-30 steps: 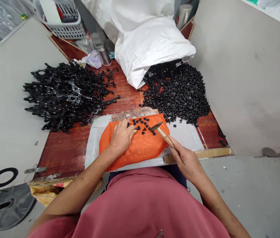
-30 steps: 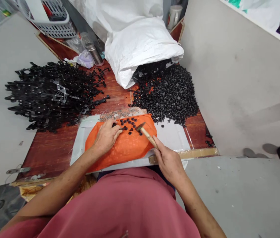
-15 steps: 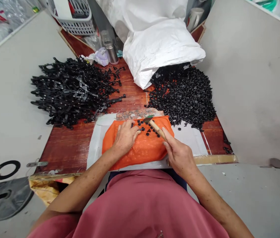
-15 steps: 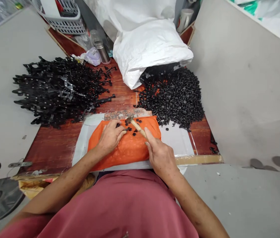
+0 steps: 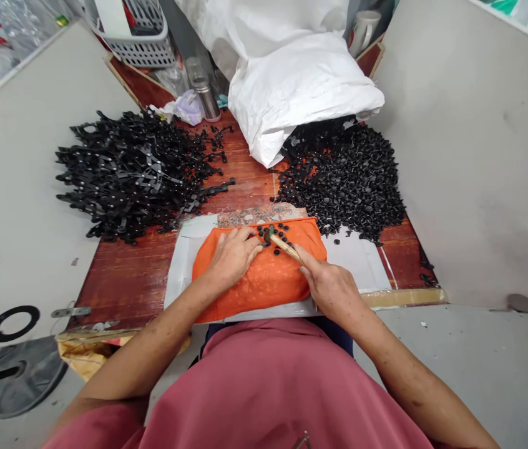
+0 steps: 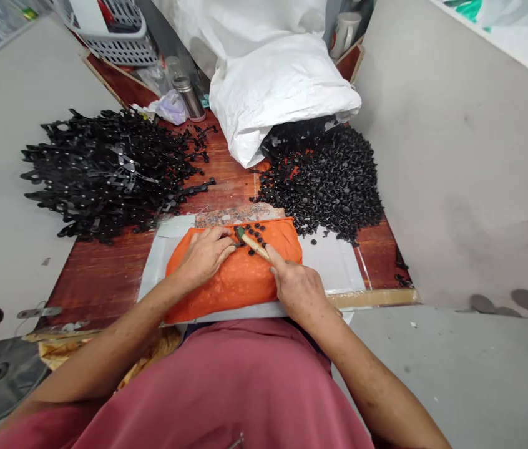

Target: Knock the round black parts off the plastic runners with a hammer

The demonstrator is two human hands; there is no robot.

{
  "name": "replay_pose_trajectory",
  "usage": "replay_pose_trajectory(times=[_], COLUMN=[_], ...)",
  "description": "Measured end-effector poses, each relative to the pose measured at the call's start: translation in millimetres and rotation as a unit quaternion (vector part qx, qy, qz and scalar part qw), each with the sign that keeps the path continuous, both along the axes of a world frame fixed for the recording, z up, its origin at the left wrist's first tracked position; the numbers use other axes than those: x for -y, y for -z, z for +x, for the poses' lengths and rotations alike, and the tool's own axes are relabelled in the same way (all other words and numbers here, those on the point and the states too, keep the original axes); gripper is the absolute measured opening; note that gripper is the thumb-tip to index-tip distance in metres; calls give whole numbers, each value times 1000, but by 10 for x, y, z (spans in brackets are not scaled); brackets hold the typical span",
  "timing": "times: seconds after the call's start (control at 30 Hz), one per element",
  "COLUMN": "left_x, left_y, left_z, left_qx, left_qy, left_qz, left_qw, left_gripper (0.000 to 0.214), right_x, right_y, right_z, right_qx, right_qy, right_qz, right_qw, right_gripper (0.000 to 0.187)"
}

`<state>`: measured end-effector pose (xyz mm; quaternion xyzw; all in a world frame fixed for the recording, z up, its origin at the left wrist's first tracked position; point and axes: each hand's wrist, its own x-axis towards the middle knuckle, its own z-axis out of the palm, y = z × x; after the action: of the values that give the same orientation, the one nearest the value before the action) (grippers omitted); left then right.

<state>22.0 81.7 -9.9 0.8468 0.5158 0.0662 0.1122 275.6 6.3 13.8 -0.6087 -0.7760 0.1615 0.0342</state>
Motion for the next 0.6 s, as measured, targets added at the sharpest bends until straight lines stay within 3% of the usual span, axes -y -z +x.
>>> replay_pose_trajectory(times=[0.1,0.2,0.33,0.43,0.6], left_x=[-159,-308,-354,-252,88], left_y=[-238,-422,-426,-338,-261], left_z=[-191,-325,-326,-280,-169], left_qx=[-14,-42,-77,-101,-8], left_qy=[96,225,311,293,96], left_qz=[-1,-40,-49,-55,-7], left_qw=[995,973,946,949,995], left_gripper=[39,48,38,29,34], right_x=[-75,-153,-178,-122,113], right_y=[44,76,84,78,33], right_z=[90,171,169,152,265], right_qx=[-9,-12,-16,-13,-153], right_qy=[-17,-25,-35,-35,42], right_qz=[19,23,32,37,39], right_qw=[1000,999,999,999,987], right_gripper=[57,53,53,58,56])
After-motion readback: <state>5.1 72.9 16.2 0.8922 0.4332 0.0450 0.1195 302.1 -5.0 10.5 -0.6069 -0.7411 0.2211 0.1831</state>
